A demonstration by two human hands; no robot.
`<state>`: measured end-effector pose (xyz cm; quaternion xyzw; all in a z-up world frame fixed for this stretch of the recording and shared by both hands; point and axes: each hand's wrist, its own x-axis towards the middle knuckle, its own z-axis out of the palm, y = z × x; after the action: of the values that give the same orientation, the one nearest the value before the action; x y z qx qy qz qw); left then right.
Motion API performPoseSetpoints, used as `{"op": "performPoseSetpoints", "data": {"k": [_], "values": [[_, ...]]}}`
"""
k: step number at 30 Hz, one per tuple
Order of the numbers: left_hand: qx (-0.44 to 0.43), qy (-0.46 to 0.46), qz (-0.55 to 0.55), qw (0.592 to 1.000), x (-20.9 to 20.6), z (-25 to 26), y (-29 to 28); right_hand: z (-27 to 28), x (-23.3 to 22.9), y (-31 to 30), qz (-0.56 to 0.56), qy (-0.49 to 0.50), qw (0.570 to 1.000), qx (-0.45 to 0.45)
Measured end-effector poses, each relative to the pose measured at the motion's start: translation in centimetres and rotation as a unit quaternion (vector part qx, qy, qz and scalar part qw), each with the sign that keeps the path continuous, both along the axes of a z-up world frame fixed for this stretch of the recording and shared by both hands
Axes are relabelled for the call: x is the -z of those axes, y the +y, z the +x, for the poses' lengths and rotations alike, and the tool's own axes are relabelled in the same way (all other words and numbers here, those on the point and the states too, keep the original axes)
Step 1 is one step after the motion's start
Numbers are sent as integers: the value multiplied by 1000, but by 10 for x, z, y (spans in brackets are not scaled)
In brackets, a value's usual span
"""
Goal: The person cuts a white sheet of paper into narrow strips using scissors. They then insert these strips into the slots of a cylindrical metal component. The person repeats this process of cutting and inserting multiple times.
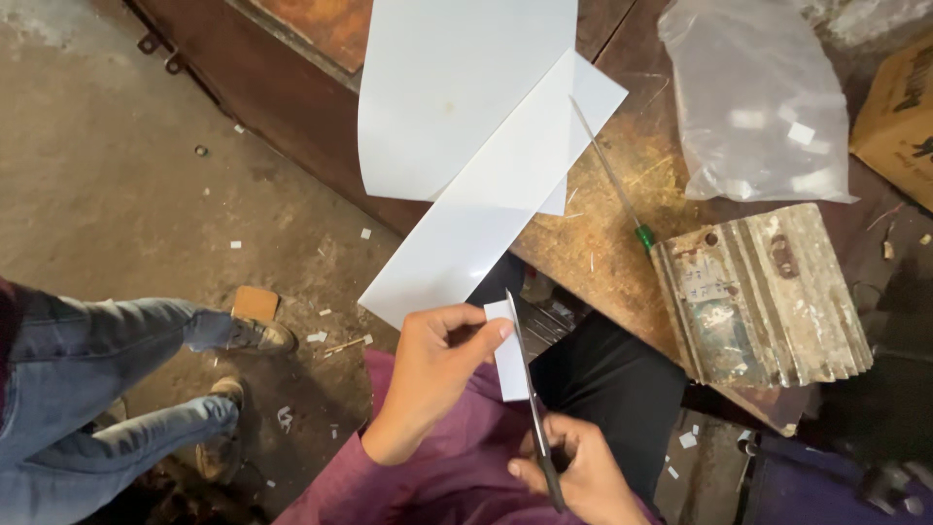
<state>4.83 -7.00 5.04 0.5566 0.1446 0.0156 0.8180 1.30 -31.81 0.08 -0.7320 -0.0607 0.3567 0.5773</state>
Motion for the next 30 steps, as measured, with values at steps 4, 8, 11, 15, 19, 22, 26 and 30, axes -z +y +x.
{"op": "performPoseSetpoints", "data": {"k": [4, 8, 11, 15, 19, 22, 26, 30], "values": [[4, 18, 2, 1000, -4, 1, -1, -1, 3, 5, -24, 128, 991, 29], [20, 18, -38, 999, -5, -3, -6, 2, -12, 3, -5, 54, 995, 87], [65, 44, -114, 990, -6, -7, -7, 25, -39, 7, 55, -73, 991, 96], [115, -1, -99, 988, -4, -12, -16, 55, -72, 22, 66, -143, 976, 150], [171, 0, 25, 985, -8, -17, -18, 79, -88, 36, 60, -84, 989, 105], [156, 38, 69, 985, -5, -26, -7, 85, -89, 36, 43, -73, 994, 72], [68, 25, -9, 997, 12, -32, 13, 88, -83, 26, 35, -84, 988, 122], [29, 30, -42, 998, 15, -36, 22, 87, -75, 31, 113, -76, 978, 159]]}}
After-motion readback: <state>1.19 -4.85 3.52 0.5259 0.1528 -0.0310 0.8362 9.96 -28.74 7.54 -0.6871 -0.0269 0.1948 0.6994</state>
